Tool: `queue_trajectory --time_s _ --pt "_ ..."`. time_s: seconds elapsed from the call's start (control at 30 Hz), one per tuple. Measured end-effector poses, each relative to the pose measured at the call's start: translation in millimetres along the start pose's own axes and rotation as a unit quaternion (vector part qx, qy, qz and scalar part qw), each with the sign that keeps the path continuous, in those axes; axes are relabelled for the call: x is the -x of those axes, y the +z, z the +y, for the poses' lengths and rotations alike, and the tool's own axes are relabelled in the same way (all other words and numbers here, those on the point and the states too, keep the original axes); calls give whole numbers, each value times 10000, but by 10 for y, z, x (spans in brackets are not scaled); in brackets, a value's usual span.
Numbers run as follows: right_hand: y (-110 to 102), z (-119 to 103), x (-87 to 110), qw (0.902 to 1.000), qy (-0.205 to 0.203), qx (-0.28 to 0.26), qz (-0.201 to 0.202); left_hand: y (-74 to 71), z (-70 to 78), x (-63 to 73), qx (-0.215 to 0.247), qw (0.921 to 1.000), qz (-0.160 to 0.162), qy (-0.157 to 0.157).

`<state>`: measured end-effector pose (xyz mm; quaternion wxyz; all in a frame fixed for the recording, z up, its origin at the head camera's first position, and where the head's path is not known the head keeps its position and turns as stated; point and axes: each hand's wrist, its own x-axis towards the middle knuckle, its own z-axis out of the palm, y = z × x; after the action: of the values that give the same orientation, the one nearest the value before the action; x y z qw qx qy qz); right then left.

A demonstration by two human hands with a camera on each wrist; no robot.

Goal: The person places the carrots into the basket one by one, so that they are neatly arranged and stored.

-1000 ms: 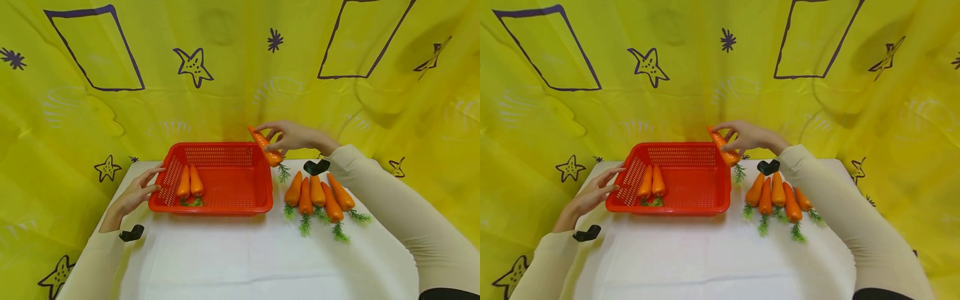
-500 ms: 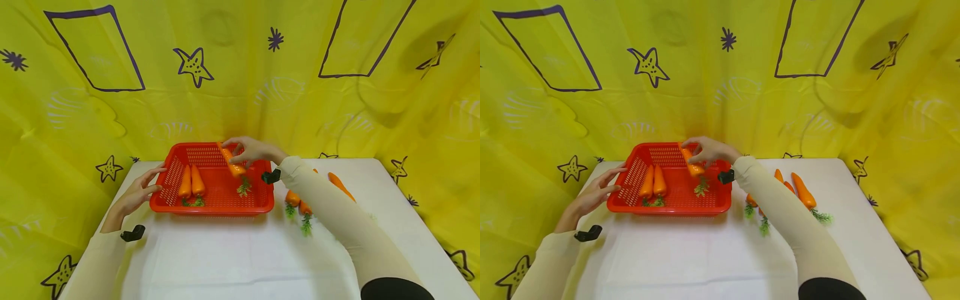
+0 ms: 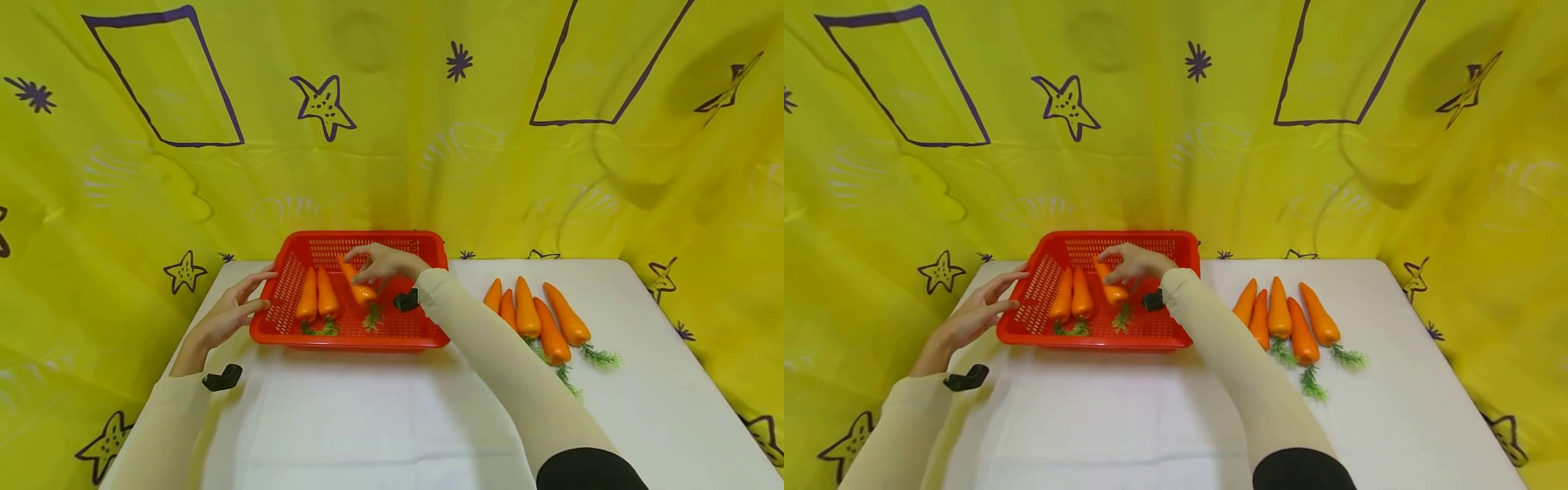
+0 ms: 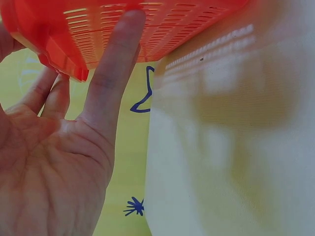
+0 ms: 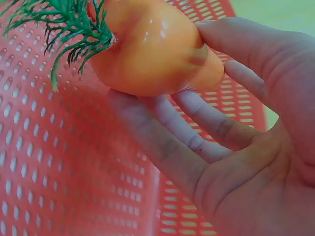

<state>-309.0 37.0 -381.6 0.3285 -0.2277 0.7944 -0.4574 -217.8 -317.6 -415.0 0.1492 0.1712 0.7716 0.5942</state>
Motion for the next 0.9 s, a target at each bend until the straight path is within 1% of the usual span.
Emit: queue_trajectory --time_s 0.23,0.4,0.53,0.7,0.9 --pt "95 142 -188 9991 376 -174 89 2 0 -19 42 10000 -5 -18" --pt "173 205 -272 9983 507 -288 42 5 -5 -22 39 10000 34 -38" --pt "247 208 -298 9978 542 -393 -6 15 -14 -27 45 10000 29 -46" --pt "301 180 -317 9980 537 -337 37 16 -19 -31 66 10000 50 -31" --pt "325 159 -346 9978 609 -273 -2 7 -18 -22 71 9999 87 -89"
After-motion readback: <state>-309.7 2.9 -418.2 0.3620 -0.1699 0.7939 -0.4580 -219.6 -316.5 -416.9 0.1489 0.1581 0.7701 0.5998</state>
